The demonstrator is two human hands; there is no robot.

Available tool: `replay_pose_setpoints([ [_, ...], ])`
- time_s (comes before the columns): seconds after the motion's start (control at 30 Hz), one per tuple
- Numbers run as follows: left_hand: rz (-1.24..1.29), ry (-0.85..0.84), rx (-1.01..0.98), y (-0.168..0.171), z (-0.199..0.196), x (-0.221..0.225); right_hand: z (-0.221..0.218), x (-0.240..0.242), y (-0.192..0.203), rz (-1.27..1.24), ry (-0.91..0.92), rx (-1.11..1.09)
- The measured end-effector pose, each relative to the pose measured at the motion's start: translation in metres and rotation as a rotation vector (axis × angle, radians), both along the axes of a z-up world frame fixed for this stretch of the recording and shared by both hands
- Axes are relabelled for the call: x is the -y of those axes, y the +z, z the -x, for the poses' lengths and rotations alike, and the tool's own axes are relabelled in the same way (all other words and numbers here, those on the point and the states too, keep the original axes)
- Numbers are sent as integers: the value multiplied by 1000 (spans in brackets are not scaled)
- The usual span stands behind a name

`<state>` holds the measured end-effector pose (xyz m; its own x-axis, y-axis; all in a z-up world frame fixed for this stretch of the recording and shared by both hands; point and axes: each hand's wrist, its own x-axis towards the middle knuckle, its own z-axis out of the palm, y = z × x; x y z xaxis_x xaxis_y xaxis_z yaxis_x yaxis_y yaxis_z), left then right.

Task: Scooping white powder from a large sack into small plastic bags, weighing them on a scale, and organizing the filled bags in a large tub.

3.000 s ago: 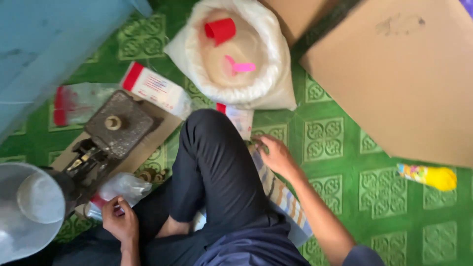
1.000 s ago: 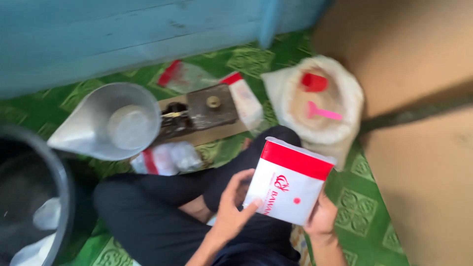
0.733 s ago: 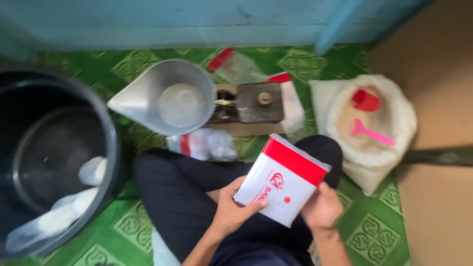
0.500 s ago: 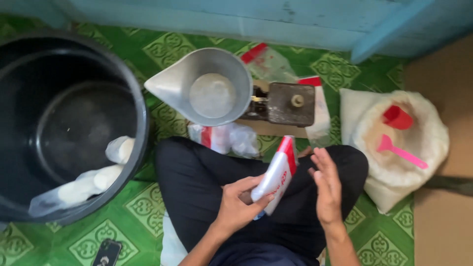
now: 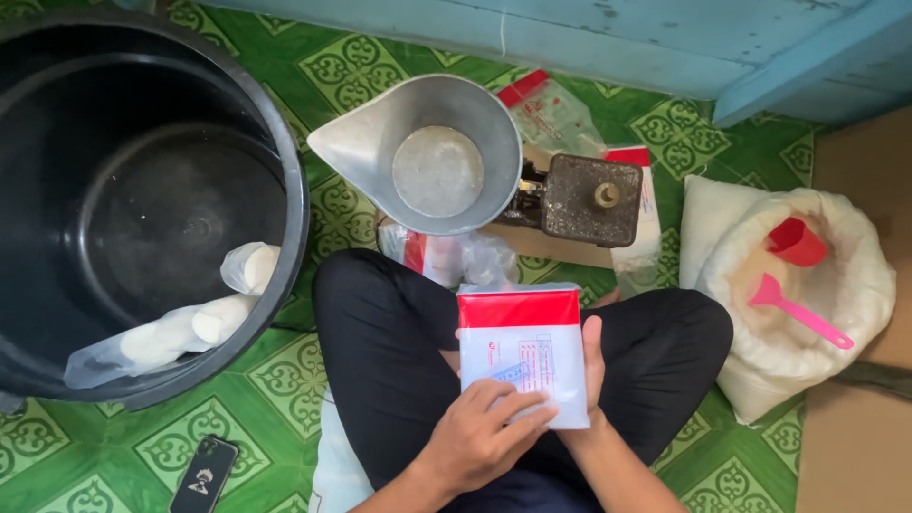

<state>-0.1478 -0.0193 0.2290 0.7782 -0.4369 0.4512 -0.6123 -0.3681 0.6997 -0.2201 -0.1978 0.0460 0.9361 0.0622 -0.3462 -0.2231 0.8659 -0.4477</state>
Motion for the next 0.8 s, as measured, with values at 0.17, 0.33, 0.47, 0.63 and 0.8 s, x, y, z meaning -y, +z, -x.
replay_pose_setpoints([
  [0.17,17,-27,46,12,-6,-16,39,-1,-44,-3,-11,3],
  [0.33,-41,284,89,17,-11,-13,64,0,-86,-11,-19,15],
  [0.47,-65,350,-16,12,-9,-6,61,43,-133,-13,-34,25],
  [0.63,-70,321,28,15,-10,-1,72,65,-150,-13,-56,47],
  [0.8,-108,297,72,12,-5,-1,86,63,-150,-12,-76,70],
])
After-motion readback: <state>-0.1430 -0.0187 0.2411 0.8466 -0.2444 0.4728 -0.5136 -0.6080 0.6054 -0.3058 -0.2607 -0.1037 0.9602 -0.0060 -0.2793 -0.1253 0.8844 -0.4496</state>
